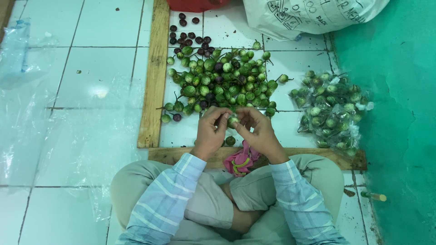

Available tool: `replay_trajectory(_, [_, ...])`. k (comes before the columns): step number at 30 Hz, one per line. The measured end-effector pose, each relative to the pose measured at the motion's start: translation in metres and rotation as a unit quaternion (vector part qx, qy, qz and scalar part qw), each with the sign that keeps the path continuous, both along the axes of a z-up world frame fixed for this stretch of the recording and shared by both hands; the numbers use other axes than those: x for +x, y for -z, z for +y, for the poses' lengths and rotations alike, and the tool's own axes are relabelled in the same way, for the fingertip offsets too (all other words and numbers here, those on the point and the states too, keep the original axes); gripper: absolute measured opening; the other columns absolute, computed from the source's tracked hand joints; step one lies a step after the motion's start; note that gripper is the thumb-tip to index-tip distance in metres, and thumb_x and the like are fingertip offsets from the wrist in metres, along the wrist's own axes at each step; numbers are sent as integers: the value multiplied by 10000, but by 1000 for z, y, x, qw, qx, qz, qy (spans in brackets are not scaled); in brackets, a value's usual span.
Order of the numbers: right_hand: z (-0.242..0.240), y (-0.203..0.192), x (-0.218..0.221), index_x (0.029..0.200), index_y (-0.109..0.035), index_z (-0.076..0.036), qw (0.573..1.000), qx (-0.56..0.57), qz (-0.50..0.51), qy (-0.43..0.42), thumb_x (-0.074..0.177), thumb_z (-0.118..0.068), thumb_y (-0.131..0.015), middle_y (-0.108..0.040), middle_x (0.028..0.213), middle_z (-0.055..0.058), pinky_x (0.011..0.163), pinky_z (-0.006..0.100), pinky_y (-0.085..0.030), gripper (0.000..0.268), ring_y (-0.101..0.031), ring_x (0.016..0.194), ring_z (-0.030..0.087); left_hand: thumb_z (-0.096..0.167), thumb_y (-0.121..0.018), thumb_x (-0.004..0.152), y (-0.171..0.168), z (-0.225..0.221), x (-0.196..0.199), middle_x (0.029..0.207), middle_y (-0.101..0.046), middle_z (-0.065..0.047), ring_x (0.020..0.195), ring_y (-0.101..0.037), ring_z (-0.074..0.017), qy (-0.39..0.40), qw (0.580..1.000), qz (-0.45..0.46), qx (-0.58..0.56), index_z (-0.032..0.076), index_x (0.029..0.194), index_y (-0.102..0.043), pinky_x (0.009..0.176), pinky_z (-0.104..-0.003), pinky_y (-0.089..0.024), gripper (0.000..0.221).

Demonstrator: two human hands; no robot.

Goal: Cleaning small green vegetables with a cloth and placing them into plastic bags

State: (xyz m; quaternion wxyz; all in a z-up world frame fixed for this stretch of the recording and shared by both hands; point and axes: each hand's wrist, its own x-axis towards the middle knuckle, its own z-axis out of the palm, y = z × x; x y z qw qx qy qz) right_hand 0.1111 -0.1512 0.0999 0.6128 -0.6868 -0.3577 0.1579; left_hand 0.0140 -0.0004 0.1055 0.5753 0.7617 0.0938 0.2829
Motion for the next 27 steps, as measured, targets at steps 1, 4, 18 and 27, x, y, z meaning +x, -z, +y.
replay_trajectory(1, [0, -4, -1, 1224, -669, 36, 1000, 1, 0, 1, 910, -113, -755, -675, 957, 167, 627, 386, -564, 358, -705, 793, 248, 119, -551, 1075, 0, 0, 0, 820, -636, -145, 762, -683, -245, 1, 1000, 0, 1, 61, 1075, -732, 631, -347, -552, 190])
replay_trajectory(4, [1, -2, -2, 1465, -429, 112, 997, -30, 67, -37, 981, -202, -690, -583, 1010, 183, 669, 410, -520, 633, -642, 859, 264, 122, -518, 1097, 0, -1, 1, 829, -619, -149, 762, -693, -271, 43, 999, -21, -1, 50, 1095, -711, 650, -362, -573, 206])
replay_trajectory(18, [4, 7, -3, 1107, -761, 47, 993, -41, 107, 40, 1008, -116, -599, -652, 709, 152, 589, 361, -571, 250, -685, 661, 221, 102, -530, 1095, 8, -3, 2, 865, -606, -100, 766, -687, -248, 27, 997, -30, 60, 55, 1129, -706, 652, -365, -569, 186])
replay_trajectory(27, [3, -8, -11, 1075, -730, 36, 984, -129, -71, 100, 1046, -63, -532, -686, 726, 240, 511, 377, -531, 224, -712, 652, 319, 87, -552, 1072, 14, -2, 3, 883, -618, -148, 745, -676, -305, -10, 991, 24, 135, 4, 1160, -701, 598, -383, -559, 192])
